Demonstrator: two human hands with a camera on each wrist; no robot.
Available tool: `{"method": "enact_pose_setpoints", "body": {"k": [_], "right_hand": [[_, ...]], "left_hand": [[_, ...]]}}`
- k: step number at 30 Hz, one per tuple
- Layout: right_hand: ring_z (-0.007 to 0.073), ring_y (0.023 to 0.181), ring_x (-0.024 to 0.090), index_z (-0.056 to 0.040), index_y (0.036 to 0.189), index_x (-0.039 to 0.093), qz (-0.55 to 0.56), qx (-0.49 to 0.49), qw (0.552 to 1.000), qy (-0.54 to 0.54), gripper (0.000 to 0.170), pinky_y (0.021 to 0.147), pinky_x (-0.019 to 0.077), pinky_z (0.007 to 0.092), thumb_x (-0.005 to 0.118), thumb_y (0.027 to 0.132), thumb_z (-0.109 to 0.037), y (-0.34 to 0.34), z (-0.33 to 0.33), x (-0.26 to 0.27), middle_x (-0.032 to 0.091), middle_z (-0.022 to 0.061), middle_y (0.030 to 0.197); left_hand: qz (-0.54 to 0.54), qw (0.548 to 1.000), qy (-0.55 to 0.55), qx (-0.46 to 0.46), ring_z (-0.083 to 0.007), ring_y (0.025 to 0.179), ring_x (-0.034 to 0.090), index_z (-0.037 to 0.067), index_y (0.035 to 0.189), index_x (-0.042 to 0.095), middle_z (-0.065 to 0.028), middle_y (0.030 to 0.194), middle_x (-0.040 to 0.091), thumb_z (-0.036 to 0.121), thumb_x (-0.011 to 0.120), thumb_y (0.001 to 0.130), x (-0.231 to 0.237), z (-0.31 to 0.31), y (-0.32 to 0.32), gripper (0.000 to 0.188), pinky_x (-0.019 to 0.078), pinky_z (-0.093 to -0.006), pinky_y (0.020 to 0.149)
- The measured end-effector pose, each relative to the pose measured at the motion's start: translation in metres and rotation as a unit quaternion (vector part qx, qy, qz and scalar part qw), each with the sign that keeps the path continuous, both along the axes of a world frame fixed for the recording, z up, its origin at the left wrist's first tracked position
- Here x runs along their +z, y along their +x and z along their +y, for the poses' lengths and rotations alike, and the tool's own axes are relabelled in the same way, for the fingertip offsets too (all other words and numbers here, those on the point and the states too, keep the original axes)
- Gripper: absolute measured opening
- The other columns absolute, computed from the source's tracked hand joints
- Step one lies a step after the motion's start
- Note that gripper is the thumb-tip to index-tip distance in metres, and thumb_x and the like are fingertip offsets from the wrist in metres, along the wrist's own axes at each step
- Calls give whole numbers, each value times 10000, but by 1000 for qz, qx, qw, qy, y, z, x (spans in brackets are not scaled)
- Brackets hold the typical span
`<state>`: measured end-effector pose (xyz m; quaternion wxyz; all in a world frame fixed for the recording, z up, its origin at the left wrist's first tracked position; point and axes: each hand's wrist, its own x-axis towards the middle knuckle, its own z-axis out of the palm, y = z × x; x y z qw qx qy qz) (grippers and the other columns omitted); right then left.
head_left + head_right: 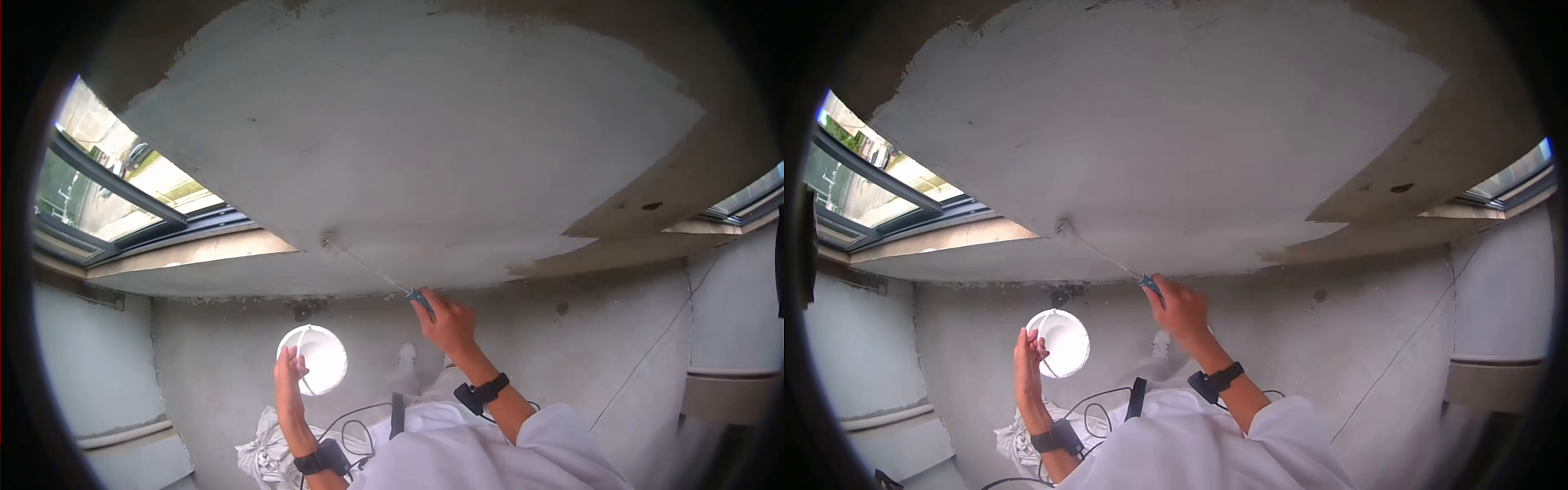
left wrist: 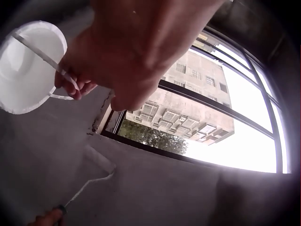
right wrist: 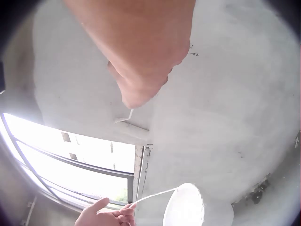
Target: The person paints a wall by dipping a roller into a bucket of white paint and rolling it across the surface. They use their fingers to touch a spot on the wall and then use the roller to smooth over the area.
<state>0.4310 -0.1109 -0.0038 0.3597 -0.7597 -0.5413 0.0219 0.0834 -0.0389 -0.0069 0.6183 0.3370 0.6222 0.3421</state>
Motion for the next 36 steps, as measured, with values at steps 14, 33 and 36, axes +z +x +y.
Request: {"method": "enact_pose_setpoints", "body": {"k": [14,33,36], "right_hand": [[291,590,660,-129,1046,689,-83,-245,965,-41,203,516,488,395,695,889,-259,137,-176,12,690,94,725],[281,533,624,-105,996,698,86,-118,989,25,194,488,467,378,723,855,-236,219,-184,-14,659,84,663],[287,561,640,-103,1022,689,76,-181,981,5,195,508,482,388,707,871,-225,250,-222,-20,664,92,680]], "left_hand": [[-45,996,22,-71,-49,745,502,43,1038,597,40,813,528,474,492,1009,4,33,50,444,412,-236,687],[-9,992,-19,-125,-144,772,520,15,1139,578,-29,840,546,504,417,1019,48,-73,201,529,438,-322,794],[1,993,-9,-118,-142,771,518,11,1145,581,-23,839,548,509,416,1018,46,-79,206,540,437,-312,780]]}}
